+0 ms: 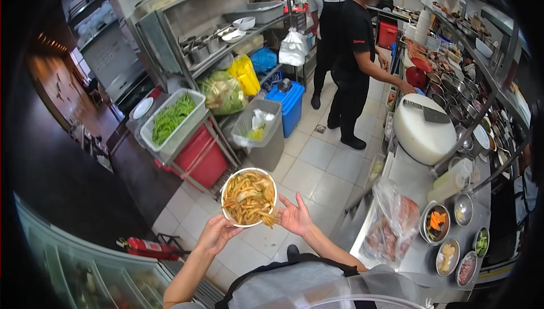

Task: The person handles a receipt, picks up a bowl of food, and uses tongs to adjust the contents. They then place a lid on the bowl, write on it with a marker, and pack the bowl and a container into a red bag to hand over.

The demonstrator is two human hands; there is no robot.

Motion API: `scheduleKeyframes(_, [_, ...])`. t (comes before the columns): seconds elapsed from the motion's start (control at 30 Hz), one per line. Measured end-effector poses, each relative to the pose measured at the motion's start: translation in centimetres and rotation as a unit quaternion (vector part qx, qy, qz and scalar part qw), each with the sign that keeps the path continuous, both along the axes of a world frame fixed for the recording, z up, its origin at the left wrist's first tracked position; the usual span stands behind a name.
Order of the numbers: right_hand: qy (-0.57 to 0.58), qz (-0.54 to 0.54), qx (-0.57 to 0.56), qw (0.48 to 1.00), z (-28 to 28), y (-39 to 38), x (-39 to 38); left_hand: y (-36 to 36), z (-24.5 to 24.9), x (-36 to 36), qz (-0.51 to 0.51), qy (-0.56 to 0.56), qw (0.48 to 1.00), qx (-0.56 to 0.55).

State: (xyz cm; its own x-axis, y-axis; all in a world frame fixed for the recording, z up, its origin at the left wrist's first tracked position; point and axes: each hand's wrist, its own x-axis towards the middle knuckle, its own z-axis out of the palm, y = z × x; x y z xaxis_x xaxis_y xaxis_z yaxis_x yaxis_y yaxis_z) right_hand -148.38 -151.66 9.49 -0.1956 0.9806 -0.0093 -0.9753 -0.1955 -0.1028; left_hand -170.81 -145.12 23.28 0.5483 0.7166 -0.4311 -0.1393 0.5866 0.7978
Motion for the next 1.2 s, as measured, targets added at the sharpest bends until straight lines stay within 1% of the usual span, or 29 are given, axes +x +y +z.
scheduleKeyframes(0.03, [0.010, 0.000, 0.005, 1.000, -1.0, 1.7, 0.5, 1.6, -0.1, 0.7, -0.005, -0.003, 1.000, -0.003])
scheduleKeyframes(0.13, [0.009, -0.020, -0.013, 1.000, -1.1, 5.7, 2.4, 6.5, 0.1, 3.4, -0.034, 0.002, 0.999, 0.017])
scheduleKeyframes(0.23, [0.056, -0.025, 0.057, 0.997, -2.9, 9.9, 4.9, 11.0, -0.3, 6.1, -0.046, 0.012, 0.999, 0.020])
scheduleKeyframes(0.33, [0.052, -0.057, 0.058, 0.995, -3.7, 14.1, 7.8, 16.0, -0.7, 9.7, -0.070, 0.009, 0.997, 0.026])
scheduleKeyframes(0.37, [0.049, -0.073, 0.058, 0.994, -3.0, 15.3, 8.8, 17.7, -1.1, 11.1, -0.075, 0.006, 0.997, 0.020])
scheduleKeyframes(0.43, [0.089, -0.056, 0.121, 0.987, -6.8, 18.8, 11.5, 22.1, -2.4, 14.1, -0.099, -0.002, 0.994, 0.035])
scheduleKeyframes(0.47, [0.036, -0.084, 0.046, 0.995, -5.3, 19.3, 12.3, 23.8, -2.6, 15.2, -0.108, 0.003, 0.994, 0.031])
scheduleKeyframes(0.5, [-0.027, -0.104, -0.023, 0.994, -2.7, 21.1, 15.2, 25.4, -2.3, 17.2, -0.114, -0.004, 0.993, 0.039])
scheduleKeyframes(0.53, [-0.229, -0.151, -0.117, 0.954, -1.9, 22.9, 17.9, 27.0, -2.2, 19.2, -0.118, -0.008, 0.992, 0.043])
scheduleKeyframes(0.57, [-0.413, -0.180, -0.093, 0.888, -2.2, 24.0, 21.7, 29.4, -3.2, 20.7, -0.137, -0.010, 0.990, 0.041])
scheduleKeyframes(0.6, [-0.563, -0.222, -0.096, 0.790, -2.5, 24.4, 25.4, 31.7, -4.5, 22.2, -0.157, -0.012, 0.987, 0.041])
scheduleKeyframes(0.63, [-0.578, -0.299, -0.083, 0.755, -2.7, 24.9, 29.0, 33.1, -4.5, 24.1, -0.165, -0.005, 0.986, 0.038])
scheduleKeyframes(0.67, [-0.565, -0.310, -0.164, 0.747, 3.0, 23.1, 30.0, 34.5, -4.0, 26.3, -0.172, -0.005, 0.984, 0.042])
scheduleKeyframes(0.73, [-0.516, -0.385, -0.134, 0.753, 5.1, 20.6, 33.8, 37.0, -4.3, 29.7, -0.189, -0.004, 0.980, 0.063])
scheduleKeyframes(0.77, [-0.509, -0.409, -0.157, 0.741, 6.7, 19.1, 34.4, 37.3, -2.9, 31.7, -0.186, 0.001, 0.982, 0.044])
scheduleKeyframes(0.8, [-0.500, -0.430, -0.172, 0.732, 6.8, 17.6, 35.2, 38.2, -2.7, 33.4, -0.189, -0.005, 0.981, 0.044])
scheduleKeyframes(0.83, [-0.464, -0.457, -0.190, 0.735, 6.5, 16.2, 35.8, 39.0, -3.0, 35.0, -0.189, -0.010, 0.981, 0.042])
scheduleKeyframes(0.9, [-0.421, -0.476, -0.222, 0.739, 5.5, 12.9, 36.5, 40.7, -4.8, 37.5, -0.193, -0.029, 0.980, 0.028])
scheduleKeyframes(0.93, [-0.405, -0.491, -0.245, 0.731, 4.8, 11.4, 36.8, 40.8, -4.3, 39.0, -0.205, -0.028, 0.978, 0.031])
scheduleKeyframes(1.0, [-0.371, -0.504, -0.269, 0.732, 2.9, 8.4, 38.0, 41.0, -4.3, 42.0, -0.176, -0.007, 0.984, 0.029])
scheduleKeyframes(1.07, [-0.349, -0.519, -0.282, 0.727, 2.2, 6.7, 39.7, 41.2, -5.2, 44.4, -0.165, -0.004, 0.986, 0.014])
scheduleKeyframes(1.17, [-0.382, -0.491, -0.308, 0.720, 2.3, 6.7, 43.6, 41.4, -5.3, 48.1, -0.135, -0.001, 0.991, 0.007])
scheduleKeyframes(1.2, [-0.391, -0.479, -0.298, 0.727, 2.2, 7.3, 45.5, 41.3, -5.0, 49.6, -0.120, -0.009, 0.993, 0.010])
